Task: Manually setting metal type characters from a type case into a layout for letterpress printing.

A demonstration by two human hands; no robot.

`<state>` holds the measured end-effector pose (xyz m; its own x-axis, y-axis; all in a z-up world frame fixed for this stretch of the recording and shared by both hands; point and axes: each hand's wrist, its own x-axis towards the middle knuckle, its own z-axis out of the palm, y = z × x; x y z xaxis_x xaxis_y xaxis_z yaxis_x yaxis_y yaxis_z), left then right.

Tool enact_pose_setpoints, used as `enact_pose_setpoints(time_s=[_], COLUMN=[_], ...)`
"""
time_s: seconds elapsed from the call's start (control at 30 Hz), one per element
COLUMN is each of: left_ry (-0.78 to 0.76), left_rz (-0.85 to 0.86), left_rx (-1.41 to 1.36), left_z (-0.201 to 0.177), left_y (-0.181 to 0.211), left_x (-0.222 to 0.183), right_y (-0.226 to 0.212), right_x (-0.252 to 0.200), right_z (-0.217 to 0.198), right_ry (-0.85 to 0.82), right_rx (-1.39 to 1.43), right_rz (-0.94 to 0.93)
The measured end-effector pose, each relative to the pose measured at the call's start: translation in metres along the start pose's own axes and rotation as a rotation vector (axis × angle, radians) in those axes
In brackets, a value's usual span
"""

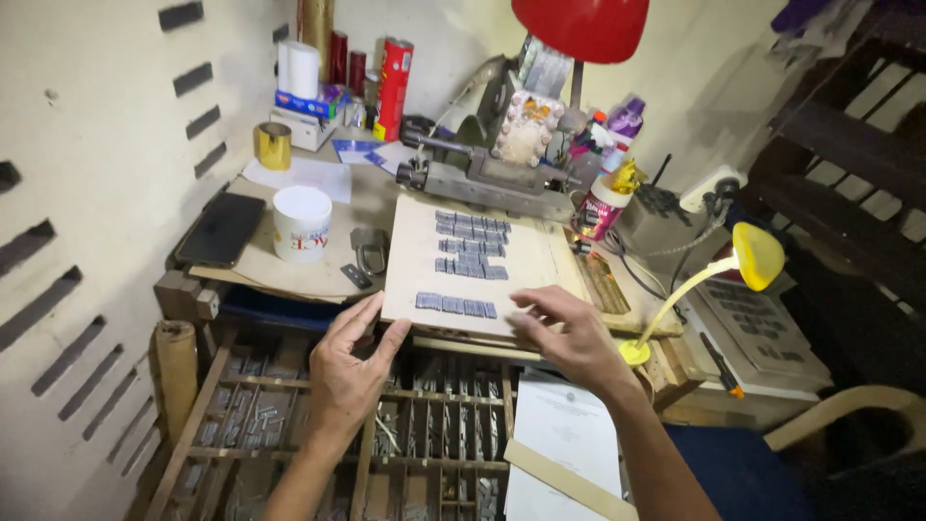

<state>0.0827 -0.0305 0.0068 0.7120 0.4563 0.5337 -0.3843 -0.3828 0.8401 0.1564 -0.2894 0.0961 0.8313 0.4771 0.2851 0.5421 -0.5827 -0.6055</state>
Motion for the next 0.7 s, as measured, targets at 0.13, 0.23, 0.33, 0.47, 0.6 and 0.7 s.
enact_pose_setpoints(time_s=[0.13,0.23,0.33,0.47,0.6,0.7], left_ry=[0.001,0.011,-0.010,-0.012,-0.001,-0.003], left_rz=[0.027,0.043,0.018,0.019,0.047,0.024], left_rx=[-0.014,0.006,0.002,-0.020,-0.036,-0.033], left_z=[0.001,0.001,-0.001,0.000,0.000,0.000], left_y=[-0.005,-0.009,-0.005,-0.007,-0.005,-0.006], left_x=[-0.003,-0.003,-0.002,-0.003,-0.004,-0.004], right_y=[-0.015,-0.019,-0.028,-0.033,-0.033,-0.038], right_x=[0.013,0.025,0.033,0.041,0.045,0.045], right_z=[0.007,0.009,0.009,0.007,0.009,0.011], right_ry=[-0.122,-0.187,-0.278,-0.348,-0.354,-0.311], right_rx=[-0.014,-0.075,-0.018,-0.126,-0.215,-0.206], right_rz=[0.023,0.036,0.143,0.151,0.131,0.130])
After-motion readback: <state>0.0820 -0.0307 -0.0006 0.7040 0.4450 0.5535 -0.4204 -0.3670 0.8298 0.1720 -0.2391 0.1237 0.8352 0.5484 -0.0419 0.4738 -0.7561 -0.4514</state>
